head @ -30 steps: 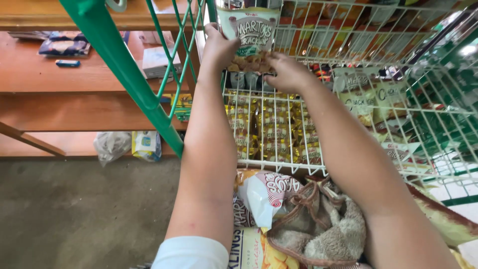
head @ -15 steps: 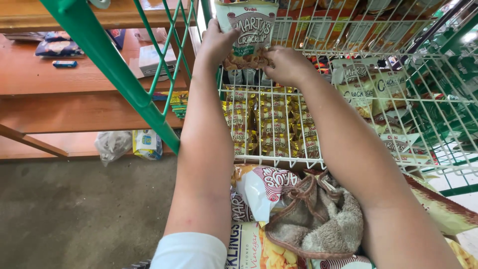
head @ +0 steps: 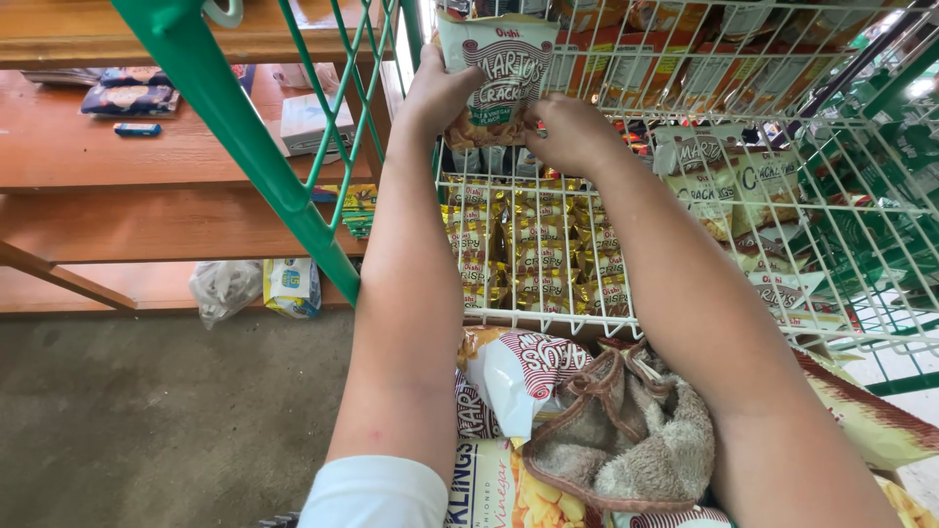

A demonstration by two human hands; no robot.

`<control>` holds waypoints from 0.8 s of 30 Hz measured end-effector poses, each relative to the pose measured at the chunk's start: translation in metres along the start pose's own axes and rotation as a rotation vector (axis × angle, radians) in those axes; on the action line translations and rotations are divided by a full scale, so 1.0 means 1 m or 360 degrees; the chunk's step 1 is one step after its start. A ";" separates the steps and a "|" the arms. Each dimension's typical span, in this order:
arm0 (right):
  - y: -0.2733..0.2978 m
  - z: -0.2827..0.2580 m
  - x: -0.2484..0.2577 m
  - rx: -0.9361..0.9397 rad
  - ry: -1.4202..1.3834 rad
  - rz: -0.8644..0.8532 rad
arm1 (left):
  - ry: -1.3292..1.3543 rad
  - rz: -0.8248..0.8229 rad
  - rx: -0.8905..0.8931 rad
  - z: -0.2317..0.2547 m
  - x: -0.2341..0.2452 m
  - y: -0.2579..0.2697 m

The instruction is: The recorder is wiping down snack bags with a rag and organizing them.

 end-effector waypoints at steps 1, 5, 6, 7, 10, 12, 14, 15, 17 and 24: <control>-0.001 0.001 -0.002 0.0002 0.0000 0.0000 | 0.0000 0.0002 0.0001 -0.004 -0.001 -0.003; -0.005 0.007 -0.007 0.0088 0.0125 0.0167 | 0.0119 0.0050 -0.0198 0.004 0.002 -0.004; -0.004 0.006 -0.005 0.0171 0.0225 0.0301 | 0.0111 0.0089 -0.0266 0.011 0.005 -0.002; -0.002 0.005 -0.005 0.0167 0.0229 0.0303 | 0.0115 0.0086 -0.0269 0.005 0.001 -0.008; 0.003 0.000 -0.005 0.0151 0.0344 0.0330 | 0.0205 0.0352 -0.0515 0.006 0.012 -0.013; 0.010 -0.005 0.003 0.0271 0.0248 0.0641 | 0.0296 0.0494 -0.0464 0.003 0.022 -0.008; 0.015 -0.024 0.013 0.0324 0.0154 0.0652 | 0.0320 0.0358 -0.0361 -0.005 0.015 -0.012; 0.017 -0.031 0.019 0.0360 0.0057 0.0654 | 0.0343 0.0203 -0.0253 -0.010 0.006 -0.016; 0.008 -0.026 0.021 0.0394 -0.0161 0.0763 | 0.0354 0.0185 -0.0223 -0.014 0.007 -0.015; 0.004 -0.010 0.029 0.0331 -0.1522 0.0316 | 0.0450 0.0080 -0.0090 0.001 0.005 0.000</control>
Point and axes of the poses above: each hand's wrist, its own y-axis away from the middle knuckle, its own x-axis out of the back of the hand, z = x × y, the point moved 8 cm from there along -y, towards the middle knuckle, and after that the axes turned 2 degrees about -y, right-handed, at the moved point
